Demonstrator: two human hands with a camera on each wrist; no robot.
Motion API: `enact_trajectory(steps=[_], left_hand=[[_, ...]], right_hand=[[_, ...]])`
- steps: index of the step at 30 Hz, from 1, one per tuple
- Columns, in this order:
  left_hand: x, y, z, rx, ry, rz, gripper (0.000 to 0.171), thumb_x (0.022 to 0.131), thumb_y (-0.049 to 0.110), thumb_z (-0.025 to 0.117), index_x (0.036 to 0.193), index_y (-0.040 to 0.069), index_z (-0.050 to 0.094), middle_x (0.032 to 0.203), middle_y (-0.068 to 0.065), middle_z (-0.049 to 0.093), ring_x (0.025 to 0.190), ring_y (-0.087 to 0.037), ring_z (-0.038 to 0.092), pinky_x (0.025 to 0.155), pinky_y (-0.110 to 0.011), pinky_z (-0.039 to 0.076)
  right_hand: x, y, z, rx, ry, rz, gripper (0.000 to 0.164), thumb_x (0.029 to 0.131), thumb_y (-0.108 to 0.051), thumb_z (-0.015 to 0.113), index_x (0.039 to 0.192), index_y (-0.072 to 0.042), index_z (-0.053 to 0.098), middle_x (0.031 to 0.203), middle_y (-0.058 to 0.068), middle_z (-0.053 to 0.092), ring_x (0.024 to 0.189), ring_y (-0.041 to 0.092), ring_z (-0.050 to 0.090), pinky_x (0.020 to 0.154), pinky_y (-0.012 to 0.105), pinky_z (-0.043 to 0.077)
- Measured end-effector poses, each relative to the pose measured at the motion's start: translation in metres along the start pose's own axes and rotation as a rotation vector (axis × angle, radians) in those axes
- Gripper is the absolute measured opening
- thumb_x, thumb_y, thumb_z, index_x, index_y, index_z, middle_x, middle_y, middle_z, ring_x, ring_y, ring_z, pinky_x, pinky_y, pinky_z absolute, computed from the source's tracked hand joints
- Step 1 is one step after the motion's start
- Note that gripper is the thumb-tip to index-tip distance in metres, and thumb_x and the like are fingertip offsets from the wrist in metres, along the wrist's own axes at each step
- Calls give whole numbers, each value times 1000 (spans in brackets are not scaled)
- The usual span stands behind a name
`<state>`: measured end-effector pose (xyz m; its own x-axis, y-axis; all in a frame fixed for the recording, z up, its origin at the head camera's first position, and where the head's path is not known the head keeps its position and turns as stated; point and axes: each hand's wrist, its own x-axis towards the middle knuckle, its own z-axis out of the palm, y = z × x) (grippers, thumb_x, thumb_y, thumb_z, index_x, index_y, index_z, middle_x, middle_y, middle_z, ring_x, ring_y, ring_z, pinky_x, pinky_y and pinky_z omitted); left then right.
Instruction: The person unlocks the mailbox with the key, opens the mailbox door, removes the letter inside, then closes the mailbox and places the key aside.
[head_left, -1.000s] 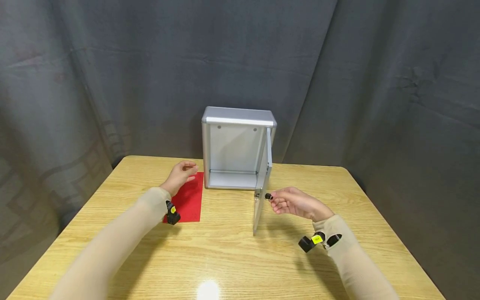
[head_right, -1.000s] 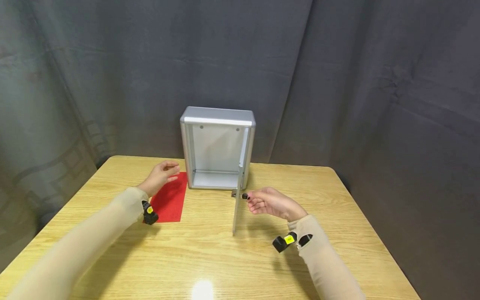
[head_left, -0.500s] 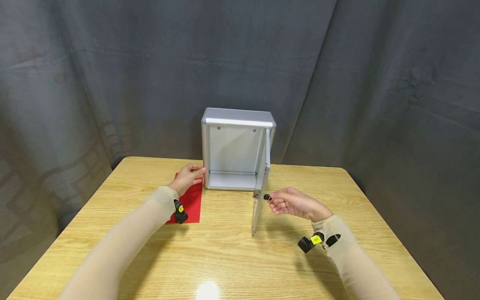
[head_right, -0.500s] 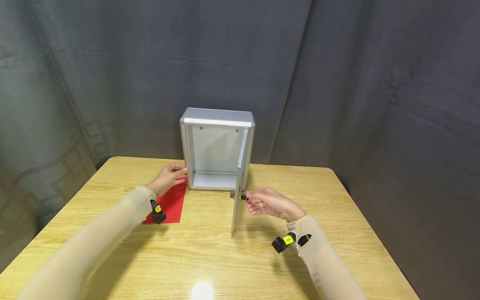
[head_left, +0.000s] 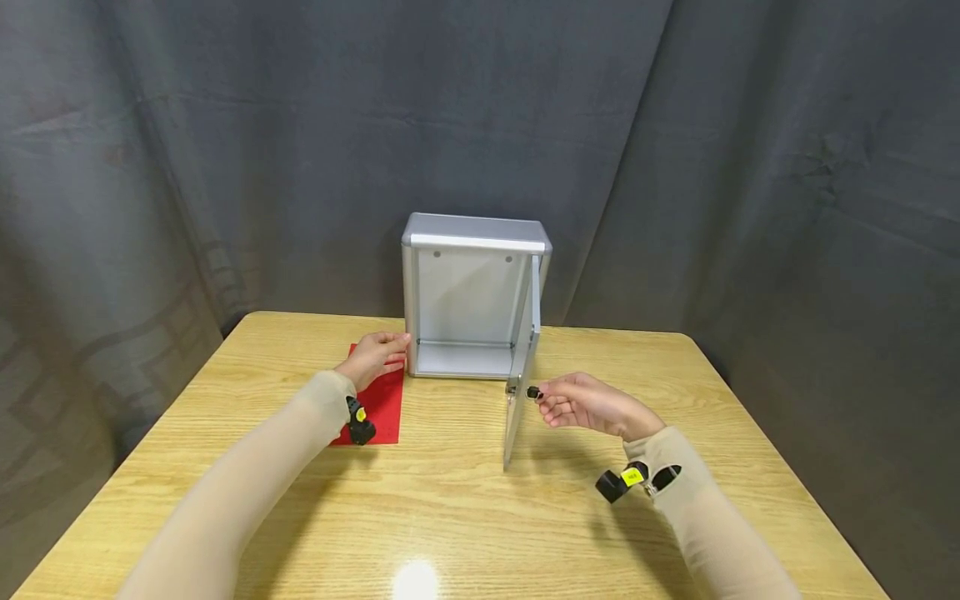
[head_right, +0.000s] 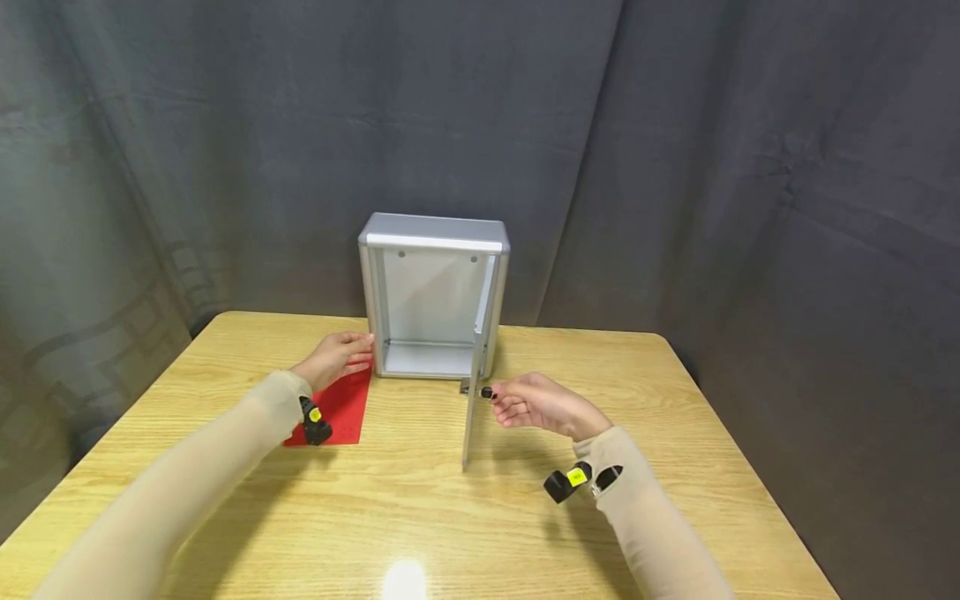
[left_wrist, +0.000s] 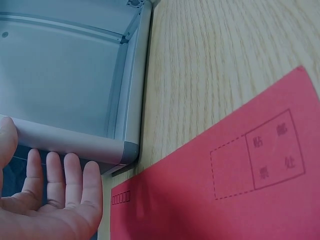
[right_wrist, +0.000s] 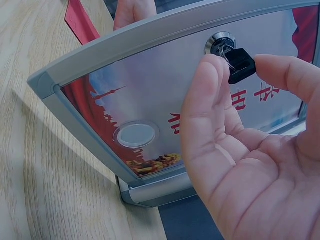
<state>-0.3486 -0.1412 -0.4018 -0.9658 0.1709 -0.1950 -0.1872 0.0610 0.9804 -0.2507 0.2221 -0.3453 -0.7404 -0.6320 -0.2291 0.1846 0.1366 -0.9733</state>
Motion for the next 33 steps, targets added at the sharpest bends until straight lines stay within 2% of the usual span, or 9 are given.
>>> enact_trajectory(steps=[8,16,25,33], left_hand=[[-2,0,1,22,6,-18,66,98,32,55,145,-4,28,146,-23,39,134,-36,42,113,-42,37],[-1,1,1,29,-7,-12,66,99,31,54,146,-5,27,146,-24,37,135,-37,40,113,-43,36],[3,-2,-2,14,-22,-13,65,99,29,54,146,-7,27,147,-25,37,135,-39,39,114,-45,34],[4,-3,-5,23,-19,-6,66,99,31,54,145,-7,27,146,-25,36,135,-39,39,114,-45,35]], right_hand=[[-1,0,3,1,5,7,18,101,-14,45,97,-4,59,83,-1,65,74,5,63,73,19,56],[11,-1,12,-9,6,9,17,100,-14,46,100,0,57,84,-1,65,75,6,62,75,20,56],[37,-8,34,41,15,36,19,101,-15,46,98,1,55,81,-1,66,73,7,64,73,20,56],[72,-13,57,140,91,51,23,100,-14,49,109,7,53,81,2,67,71,8,64,73,20,57]])
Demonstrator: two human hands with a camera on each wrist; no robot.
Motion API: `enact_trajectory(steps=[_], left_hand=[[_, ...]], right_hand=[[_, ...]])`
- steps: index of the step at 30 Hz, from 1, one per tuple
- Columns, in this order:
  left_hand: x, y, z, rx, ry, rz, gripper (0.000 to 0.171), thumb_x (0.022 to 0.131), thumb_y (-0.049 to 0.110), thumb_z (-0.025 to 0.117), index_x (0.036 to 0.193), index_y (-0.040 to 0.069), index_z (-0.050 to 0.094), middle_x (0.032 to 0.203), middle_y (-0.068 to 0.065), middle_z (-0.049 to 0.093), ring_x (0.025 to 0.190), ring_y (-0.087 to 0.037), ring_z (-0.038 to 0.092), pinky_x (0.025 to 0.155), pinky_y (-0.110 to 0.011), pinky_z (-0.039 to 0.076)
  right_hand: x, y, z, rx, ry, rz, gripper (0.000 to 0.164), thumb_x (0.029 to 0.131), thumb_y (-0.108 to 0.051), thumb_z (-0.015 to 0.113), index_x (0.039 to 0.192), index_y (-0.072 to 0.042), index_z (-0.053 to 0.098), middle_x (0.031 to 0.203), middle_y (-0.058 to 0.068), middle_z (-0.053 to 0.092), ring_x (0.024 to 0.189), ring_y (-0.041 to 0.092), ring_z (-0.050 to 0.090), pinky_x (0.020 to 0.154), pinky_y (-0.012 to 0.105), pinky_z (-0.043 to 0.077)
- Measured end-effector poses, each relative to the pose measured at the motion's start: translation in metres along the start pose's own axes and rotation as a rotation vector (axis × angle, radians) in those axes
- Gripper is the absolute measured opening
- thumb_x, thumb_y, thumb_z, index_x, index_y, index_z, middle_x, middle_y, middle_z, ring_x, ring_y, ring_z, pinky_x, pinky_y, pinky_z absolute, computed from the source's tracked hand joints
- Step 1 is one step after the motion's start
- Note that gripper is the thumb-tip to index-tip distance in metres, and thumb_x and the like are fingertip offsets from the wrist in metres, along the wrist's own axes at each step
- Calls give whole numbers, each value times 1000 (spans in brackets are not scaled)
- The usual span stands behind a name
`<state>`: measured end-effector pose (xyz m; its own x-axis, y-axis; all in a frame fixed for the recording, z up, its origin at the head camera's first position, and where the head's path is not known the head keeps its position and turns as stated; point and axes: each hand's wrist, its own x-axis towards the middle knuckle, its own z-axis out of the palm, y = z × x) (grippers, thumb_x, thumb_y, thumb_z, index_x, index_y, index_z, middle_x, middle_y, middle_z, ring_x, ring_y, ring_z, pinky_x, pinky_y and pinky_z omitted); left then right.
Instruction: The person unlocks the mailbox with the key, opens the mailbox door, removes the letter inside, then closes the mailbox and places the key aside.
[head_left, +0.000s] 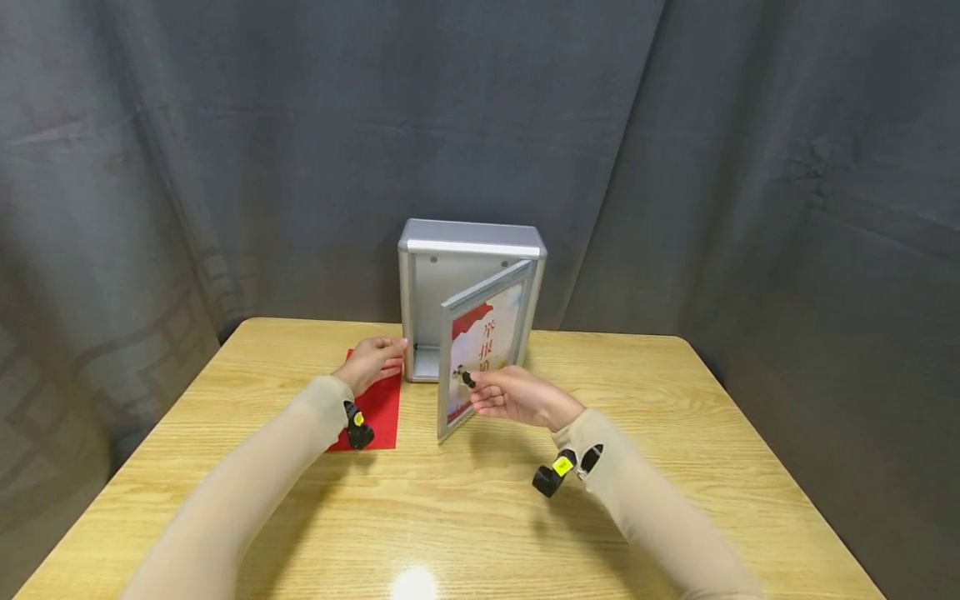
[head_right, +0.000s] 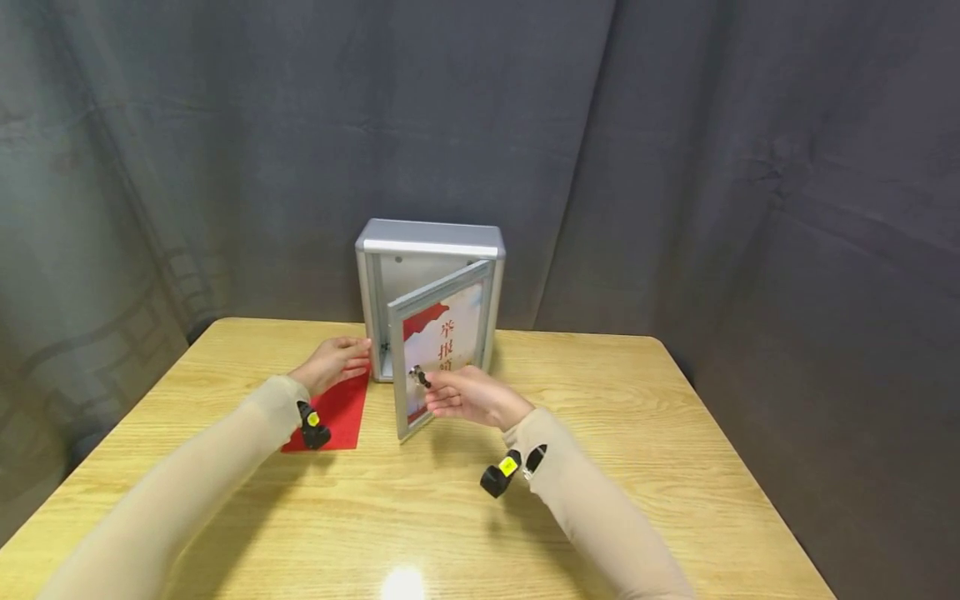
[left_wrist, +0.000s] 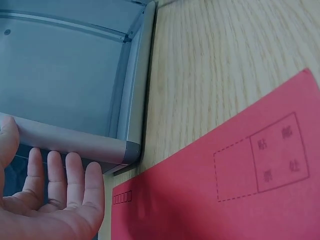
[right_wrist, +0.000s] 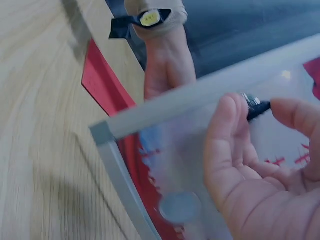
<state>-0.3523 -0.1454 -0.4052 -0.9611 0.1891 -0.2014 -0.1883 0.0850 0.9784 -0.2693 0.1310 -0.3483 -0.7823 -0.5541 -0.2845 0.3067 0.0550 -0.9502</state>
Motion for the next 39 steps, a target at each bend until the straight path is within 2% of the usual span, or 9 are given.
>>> enact_trajectory(steps=[7,14,18,24,32,39], left_hand=[[0,1,1,-4,17,11,63,99,30,55,142,-7,29,143,-26,39,131,-39,42,113,-45,36],[0,1,3,-8,30,-5,63,98,30,55,143,-6,29,143,-25,40,131,-38,43,112,-44,37],[1,0,2,-4,23,10,63,99,30,54,142,-8,29,142,-26,40,130,-37,44,112,-44,37],[3,1,1,-4,16,29,61,100,29,54,141,-10,30,141,-26,40,129,-37,45,112,-44,37],[1,2,1,-3,6,22,64,99,30,54,143,-9,29,143,-27,40,131,-37,44,112,-45,37],[-2,4,1,7,-4,18,69,99,32,55,145,-8,25,145,-27,37,134,-39,41,114,-45,34]], right_hand=[[30,-7,22,84,70,-18,19,102,-15,48,99,2,56,80,3,65,70,9,63,71,18,57],[52,-11,31,204,159,-23,16,102,-11,48,110,1,54,81,5,64,70,11,64,70,19,57],[62,-14,35,241,199,-23,9,101,-9,48,102,-3,55,84,6,62,73,11,63,71,19,57],[78,-18,38,267,230,-41,13,102,-11,48,95,-3,56,82,5,62,72,9,62,73,19,57],[88,-20,38,335,255,-40,11,101,-9,49,101,-1,57,87,6,61,77,11,62,77,21,57],[92,-20,37,409,253,-49,11,100,-6,50,93,-2,56,82,7,61,75,12,62,73,20,57]])
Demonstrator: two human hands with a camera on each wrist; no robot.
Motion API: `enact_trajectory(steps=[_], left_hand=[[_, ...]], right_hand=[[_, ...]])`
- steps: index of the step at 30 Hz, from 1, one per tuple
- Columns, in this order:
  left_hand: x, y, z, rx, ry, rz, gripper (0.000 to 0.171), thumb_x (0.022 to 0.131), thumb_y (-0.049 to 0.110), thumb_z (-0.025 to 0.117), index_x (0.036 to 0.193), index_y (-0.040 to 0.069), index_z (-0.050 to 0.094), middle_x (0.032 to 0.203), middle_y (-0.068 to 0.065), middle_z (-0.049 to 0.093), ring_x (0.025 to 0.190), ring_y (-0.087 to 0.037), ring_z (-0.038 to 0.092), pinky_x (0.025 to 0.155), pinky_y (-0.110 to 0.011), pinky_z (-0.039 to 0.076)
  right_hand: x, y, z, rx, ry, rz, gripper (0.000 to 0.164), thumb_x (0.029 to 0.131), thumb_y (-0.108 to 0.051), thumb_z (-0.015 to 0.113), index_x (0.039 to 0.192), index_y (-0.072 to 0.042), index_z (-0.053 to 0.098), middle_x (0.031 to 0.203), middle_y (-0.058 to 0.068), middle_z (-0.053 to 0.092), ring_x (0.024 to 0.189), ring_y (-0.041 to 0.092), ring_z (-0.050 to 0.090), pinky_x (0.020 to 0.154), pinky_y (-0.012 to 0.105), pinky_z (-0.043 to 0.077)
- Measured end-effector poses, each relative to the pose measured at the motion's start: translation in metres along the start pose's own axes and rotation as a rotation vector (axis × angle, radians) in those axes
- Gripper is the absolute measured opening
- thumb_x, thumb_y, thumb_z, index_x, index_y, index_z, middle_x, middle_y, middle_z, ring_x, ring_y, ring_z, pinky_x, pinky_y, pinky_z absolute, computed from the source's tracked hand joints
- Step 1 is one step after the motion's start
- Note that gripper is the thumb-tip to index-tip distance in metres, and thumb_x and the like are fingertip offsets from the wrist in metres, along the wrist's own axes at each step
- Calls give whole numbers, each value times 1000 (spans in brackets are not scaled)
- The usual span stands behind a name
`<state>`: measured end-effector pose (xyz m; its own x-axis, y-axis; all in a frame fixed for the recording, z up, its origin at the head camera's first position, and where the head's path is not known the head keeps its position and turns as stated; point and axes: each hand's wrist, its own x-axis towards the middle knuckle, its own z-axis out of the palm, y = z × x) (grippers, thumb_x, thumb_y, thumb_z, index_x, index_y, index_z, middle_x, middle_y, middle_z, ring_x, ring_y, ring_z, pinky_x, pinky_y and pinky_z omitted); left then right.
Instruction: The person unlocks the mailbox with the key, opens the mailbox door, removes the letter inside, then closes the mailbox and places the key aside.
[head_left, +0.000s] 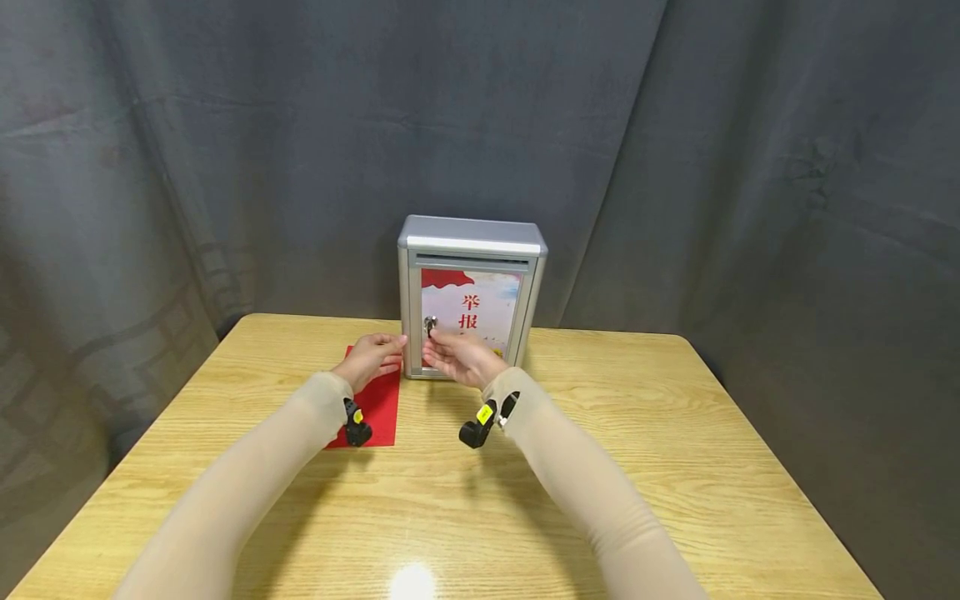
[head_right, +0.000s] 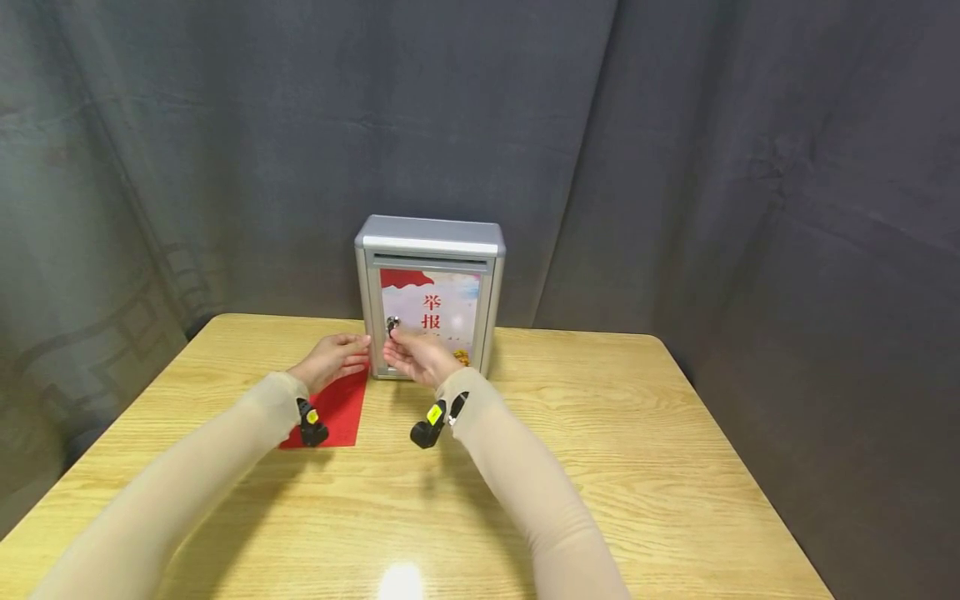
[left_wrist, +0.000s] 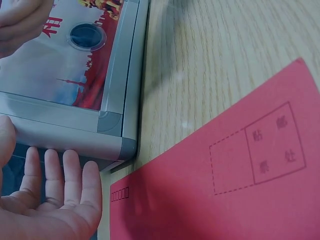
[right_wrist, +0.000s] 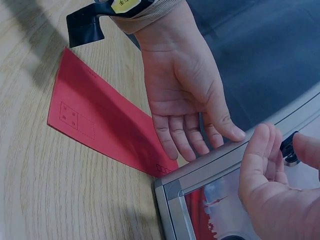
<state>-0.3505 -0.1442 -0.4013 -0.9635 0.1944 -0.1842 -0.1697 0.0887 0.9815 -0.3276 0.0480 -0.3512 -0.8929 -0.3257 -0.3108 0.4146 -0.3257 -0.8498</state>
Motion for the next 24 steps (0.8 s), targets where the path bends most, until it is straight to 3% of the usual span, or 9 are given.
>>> enact_trajectory(steps=[14,24], left_hand=[[0,-1,1,6,6,26,65,100,30,53,143,-10,27,143,-29,39,132,-40,42,114,-46,35],[1,-1,2,0,17,19,65,99,31,54,143,-8,28,143,-27,39,132,-38,43,113,-44,35]], right_hand=[[5,1,1,79,-3,42,10,100,-7,51,92,-3,57,90,9,60,77,13,62,73,20,57],[4,0,5,-13,36,-17,6,98,-6,54,97,-3,59,86,6,58,75,11,58,70,17,56]])
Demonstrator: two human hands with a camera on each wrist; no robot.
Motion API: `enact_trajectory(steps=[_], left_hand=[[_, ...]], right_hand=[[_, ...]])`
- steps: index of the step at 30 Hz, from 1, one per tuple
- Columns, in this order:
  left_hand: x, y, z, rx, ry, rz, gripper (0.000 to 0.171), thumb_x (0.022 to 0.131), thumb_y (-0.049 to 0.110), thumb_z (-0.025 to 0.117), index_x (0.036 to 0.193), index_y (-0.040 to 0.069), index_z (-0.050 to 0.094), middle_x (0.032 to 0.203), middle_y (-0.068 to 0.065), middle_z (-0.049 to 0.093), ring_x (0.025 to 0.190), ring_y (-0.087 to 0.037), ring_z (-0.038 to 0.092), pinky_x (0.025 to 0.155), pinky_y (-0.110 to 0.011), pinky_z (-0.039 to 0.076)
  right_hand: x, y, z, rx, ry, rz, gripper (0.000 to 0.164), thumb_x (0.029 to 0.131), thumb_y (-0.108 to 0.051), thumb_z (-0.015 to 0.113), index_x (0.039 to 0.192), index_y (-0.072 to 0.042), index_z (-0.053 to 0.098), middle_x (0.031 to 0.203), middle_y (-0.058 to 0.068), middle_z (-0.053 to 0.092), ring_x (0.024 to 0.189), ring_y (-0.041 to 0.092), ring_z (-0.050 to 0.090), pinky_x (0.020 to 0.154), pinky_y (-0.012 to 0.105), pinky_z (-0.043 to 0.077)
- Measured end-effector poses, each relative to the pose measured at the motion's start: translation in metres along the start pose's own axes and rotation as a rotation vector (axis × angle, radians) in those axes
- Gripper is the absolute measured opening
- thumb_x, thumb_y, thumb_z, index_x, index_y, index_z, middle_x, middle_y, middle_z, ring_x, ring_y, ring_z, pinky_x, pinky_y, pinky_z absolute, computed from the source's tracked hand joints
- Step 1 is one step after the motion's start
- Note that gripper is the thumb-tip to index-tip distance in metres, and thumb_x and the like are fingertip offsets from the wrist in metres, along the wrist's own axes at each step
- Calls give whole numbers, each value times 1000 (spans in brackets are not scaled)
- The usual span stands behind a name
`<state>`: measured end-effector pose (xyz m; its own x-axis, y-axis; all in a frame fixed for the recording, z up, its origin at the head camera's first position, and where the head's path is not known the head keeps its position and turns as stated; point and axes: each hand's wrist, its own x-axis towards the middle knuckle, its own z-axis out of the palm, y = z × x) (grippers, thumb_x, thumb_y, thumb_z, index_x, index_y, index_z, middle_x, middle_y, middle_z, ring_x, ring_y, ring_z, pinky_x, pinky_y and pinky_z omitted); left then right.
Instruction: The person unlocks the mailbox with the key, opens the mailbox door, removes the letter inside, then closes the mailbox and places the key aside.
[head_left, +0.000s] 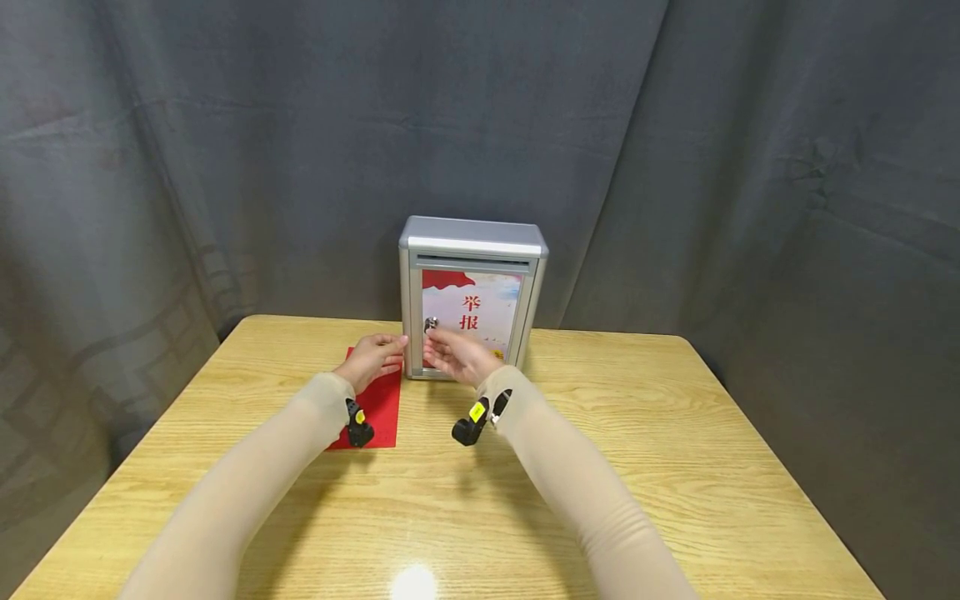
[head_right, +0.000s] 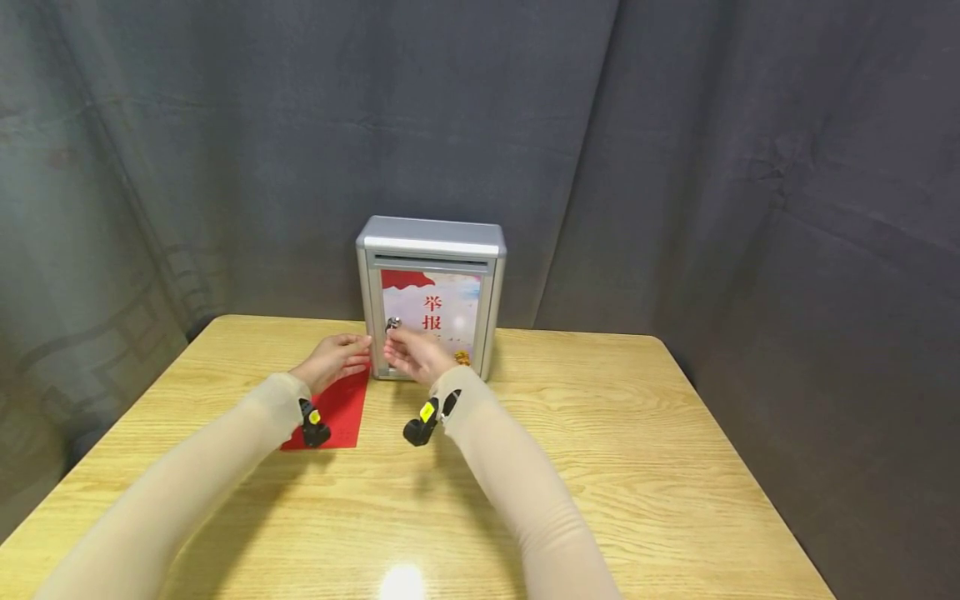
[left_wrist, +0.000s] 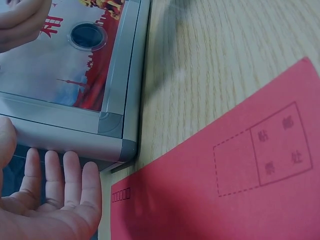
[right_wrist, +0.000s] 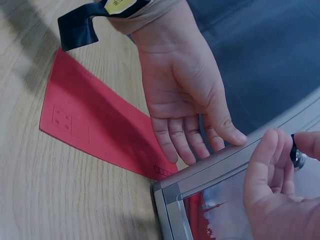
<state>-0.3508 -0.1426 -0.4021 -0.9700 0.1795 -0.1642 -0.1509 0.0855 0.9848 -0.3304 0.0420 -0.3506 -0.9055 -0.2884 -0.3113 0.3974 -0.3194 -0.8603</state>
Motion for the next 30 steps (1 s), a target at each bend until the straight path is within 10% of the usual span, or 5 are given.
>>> enact_trajectory(steps=[20,30], left_hand=[[4,-3,2,3,29,21,62,99,33,54,141,-7,32,140,-27,43,130,-38,46,112,-44,37],[2,-2,0,2,39,27,61,99,32,54,140,-7,33,139,-26,43,128,-38,47,112,-45,38]], right_hand=[[2,-1,2,41,65,-13,9,96,-6,58,88,-2,60,82,7,59,72,12,59,66,18,56],[5,1,9,-156,89,-133,4,91,1,57,90,3,60,69,3,58,62,8,58,61,17,56]])
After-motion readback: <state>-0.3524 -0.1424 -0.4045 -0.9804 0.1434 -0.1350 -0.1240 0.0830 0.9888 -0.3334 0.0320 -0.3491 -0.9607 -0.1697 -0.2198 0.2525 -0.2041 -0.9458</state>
